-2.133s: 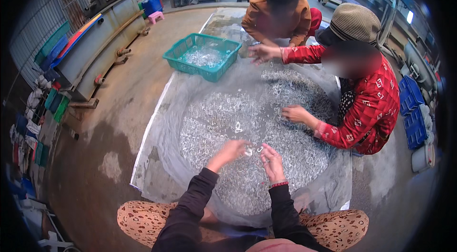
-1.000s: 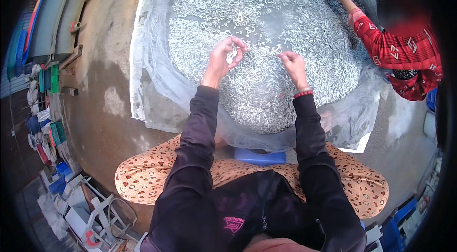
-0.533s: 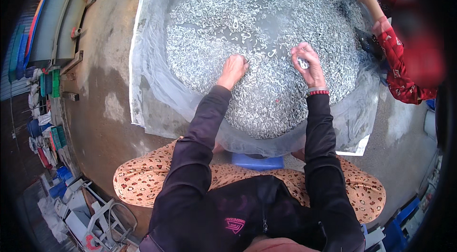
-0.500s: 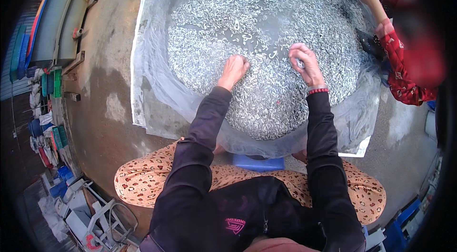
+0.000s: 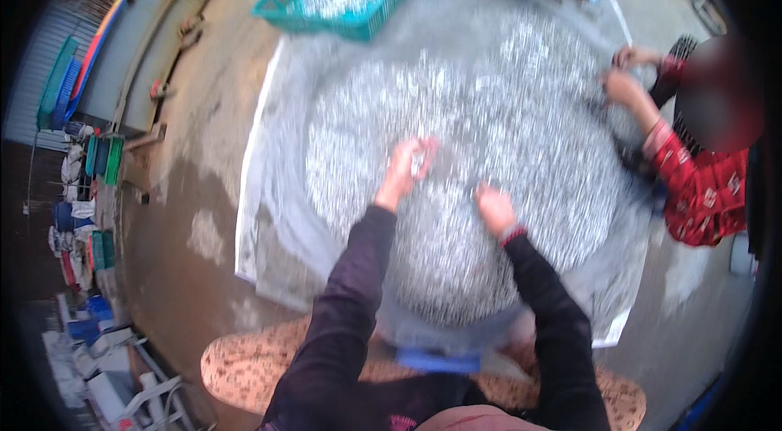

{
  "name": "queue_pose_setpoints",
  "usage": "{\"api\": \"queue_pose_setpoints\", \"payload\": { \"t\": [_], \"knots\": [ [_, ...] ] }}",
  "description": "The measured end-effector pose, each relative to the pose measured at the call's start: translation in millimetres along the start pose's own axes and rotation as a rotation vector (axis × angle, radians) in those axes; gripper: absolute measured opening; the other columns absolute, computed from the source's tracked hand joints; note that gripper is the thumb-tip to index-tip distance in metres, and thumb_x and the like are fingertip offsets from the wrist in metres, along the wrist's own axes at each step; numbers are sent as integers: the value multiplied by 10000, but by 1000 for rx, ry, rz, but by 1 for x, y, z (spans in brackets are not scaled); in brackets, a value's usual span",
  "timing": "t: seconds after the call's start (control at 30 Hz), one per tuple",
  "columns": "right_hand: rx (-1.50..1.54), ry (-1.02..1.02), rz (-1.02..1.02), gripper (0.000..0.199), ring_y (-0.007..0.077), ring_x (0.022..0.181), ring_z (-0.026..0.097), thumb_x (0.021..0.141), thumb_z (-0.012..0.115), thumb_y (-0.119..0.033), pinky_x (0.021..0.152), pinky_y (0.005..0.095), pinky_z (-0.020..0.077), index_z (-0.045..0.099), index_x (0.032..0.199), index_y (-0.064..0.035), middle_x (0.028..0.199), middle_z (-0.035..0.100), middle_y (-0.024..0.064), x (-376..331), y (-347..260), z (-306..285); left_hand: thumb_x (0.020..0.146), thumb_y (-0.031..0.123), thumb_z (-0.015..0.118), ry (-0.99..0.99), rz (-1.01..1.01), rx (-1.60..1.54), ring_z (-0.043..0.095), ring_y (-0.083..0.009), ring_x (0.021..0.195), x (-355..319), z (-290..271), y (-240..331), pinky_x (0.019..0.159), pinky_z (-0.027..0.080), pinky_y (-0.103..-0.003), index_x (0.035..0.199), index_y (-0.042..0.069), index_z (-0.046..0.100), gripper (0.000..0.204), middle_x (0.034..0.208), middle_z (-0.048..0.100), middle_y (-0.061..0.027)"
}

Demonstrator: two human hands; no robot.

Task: The person sits on a low stool and sorts small metallic parts by hand from a large pile on a white sheet. They pick up individual pieces, inspect them, and place them into a red basket. Later, the person stands and pours the collected parts from the red basket into a rotating drum.

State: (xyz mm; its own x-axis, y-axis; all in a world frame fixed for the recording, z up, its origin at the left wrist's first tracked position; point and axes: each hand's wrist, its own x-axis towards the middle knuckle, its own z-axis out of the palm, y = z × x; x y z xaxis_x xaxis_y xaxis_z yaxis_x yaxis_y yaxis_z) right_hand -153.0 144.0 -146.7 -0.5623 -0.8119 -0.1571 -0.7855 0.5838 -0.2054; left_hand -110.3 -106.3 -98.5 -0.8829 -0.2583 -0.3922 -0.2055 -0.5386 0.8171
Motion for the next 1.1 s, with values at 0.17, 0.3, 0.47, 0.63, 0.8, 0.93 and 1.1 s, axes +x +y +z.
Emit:
{"api": "queue_pose_setpoints", "payload": {
  "t": [0.17,0.3,0.47,0.63,0.8,0.93,1.1],
  "knots": [
    [-10,-14,3,140,289,866,626,834,477,-80,641,411,518,528,956,-33,984,542,135,1,-5,-10,784,174,621,89,373,1379,646,-361,834,27,3,-34,739,515,-452,915,4,684,224,870,655,-216],
    [-43,65,-8,96,276,850,623,831,485,-76,617,384,526,518,916,-44,935,524,126,3,0,0,747,-33,542,4,462,1755,648,-374,820,25,1,-49,693,532,-452,799,-13,640,113,854,633,-218],
    [183,252,245,93,268,792,622,885,498,-135,584,390,497,514,900,-45,886,550,127,7,6,18,804,76,569,-14,380,1702,633,-386,810,23,5,-47,697,515,-466,858,-20,617,120,899,620,-230],
    [1274,430,596,177,108,566,502,937,495,-216,458,264,393,527,814,-93,653,506,13,4,10,-19,797,150,595,68,430,1596,618,-392,847,23,4,-49,734,503,-484,905,6,615,181,900,621,-221],
    [2328,583,369,93,115,875,550,894,562,-108,766,282,487,574,973,-59,939,580,32,-66,-7,-86,808,80,506,136,446,1820,659,-307,805,31,3,-71,667,523,-440,857,62,647,150,853,655,-152],
    [2219,702,603,163,157,880,555,900,567,-81,787,300,500,537,1043,-8,927,573,80,-120,-17,-109,798,66,556,126,599,1806,659,-323,770,22,14,-77,651,521,-444,792,50,644,90,792,653,-149],
    [2274,660,363,206,152,792,519,909,549,-67,761,277,491,510,1093,17,836,522,55,-130,-8,-113,805,219,634,250,445,1261,653,-340,762,-8,9,-59,696,506,-435,899,92,687,166,771,658,-188]
  ]
}}
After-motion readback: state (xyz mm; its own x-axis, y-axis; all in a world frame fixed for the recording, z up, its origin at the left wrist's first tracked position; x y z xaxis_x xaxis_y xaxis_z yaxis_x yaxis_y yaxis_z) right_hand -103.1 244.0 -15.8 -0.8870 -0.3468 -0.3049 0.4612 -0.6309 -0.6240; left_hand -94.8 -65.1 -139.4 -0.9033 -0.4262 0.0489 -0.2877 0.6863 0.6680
